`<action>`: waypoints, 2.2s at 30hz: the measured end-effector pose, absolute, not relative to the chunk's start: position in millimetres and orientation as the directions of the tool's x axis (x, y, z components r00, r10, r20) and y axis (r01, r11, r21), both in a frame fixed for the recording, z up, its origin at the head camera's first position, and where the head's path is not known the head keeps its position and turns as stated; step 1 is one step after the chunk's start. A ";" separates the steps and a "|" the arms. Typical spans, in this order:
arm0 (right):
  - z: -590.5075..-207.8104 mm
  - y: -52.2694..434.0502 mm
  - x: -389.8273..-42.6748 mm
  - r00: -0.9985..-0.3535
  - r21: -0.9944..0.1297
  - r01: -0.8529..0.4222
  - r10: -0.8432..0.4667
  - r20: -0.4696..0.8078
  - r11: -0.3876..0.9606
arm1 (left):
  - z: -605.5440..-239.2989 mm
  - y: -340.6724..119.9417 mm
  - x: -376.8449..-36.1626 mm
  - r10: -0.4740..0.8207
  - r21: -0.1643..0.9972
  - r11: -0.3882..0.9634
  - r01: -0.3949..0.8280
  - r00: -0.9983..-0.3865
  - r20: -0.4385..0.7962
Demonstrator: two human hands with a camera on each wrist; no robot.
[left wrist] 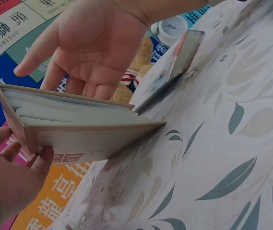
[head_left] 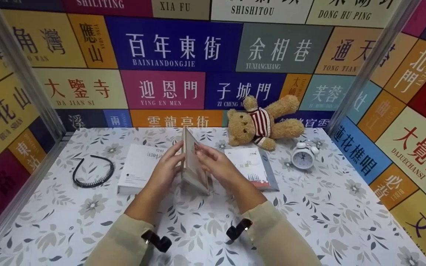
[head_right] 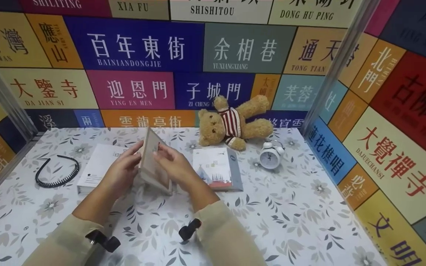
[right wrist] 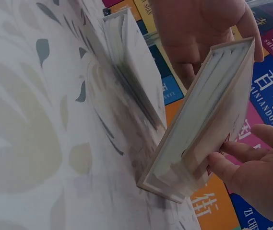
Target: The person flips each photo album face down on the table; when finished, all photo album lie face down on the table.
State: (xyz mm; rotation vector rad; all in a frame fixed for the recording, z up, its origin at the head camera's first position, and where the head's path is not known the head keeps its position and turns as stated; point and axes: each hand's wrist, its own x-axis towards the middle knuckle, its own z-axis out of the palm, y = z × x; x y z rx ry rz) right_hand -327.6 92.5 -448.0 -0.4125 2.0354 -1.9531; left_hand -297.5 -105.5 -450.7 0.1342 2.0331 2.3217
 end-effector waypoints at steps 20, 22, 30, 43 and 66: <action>-455.2 106.1 -342.7 -0.932 -0.998 0.061 -0.356 -0.069 0.036 | -458.0 -97.3 -298.9 0.166 0.992 -0.128 0.021 -0.985 0.042; -457.0 107.6 -343.9 -0.926 -0.997 0.063 -0.369 -0.076 0.046 | -460.4 -98.3 -299.6 0.176 0.992 -0.123 0.008 -0.984 0.030; -458.0 109.1 -343.4 -0.909 -0.995 0.096 -0.409 -0.086 -0.005 | -458.7 -101.9 -298.6 0.191 0.996 -0.089 0.019 -0.981 0.036; -457.9 119.7 -350.5 -0.956 -0.989 -0.091 -0.267 0.119 -0.116 | -474.2 -97.7 -304.5 0.196 0.987 0.084 -0.140 -0.968 -0.154; -463.4 138.7 -366.8 -0.954 -0.966 0.258 -0.157 -0.257 0.010 | -468.2 -109.4 -310.6 0.055 0.928 0.198 -0.315 -0.942 -0.332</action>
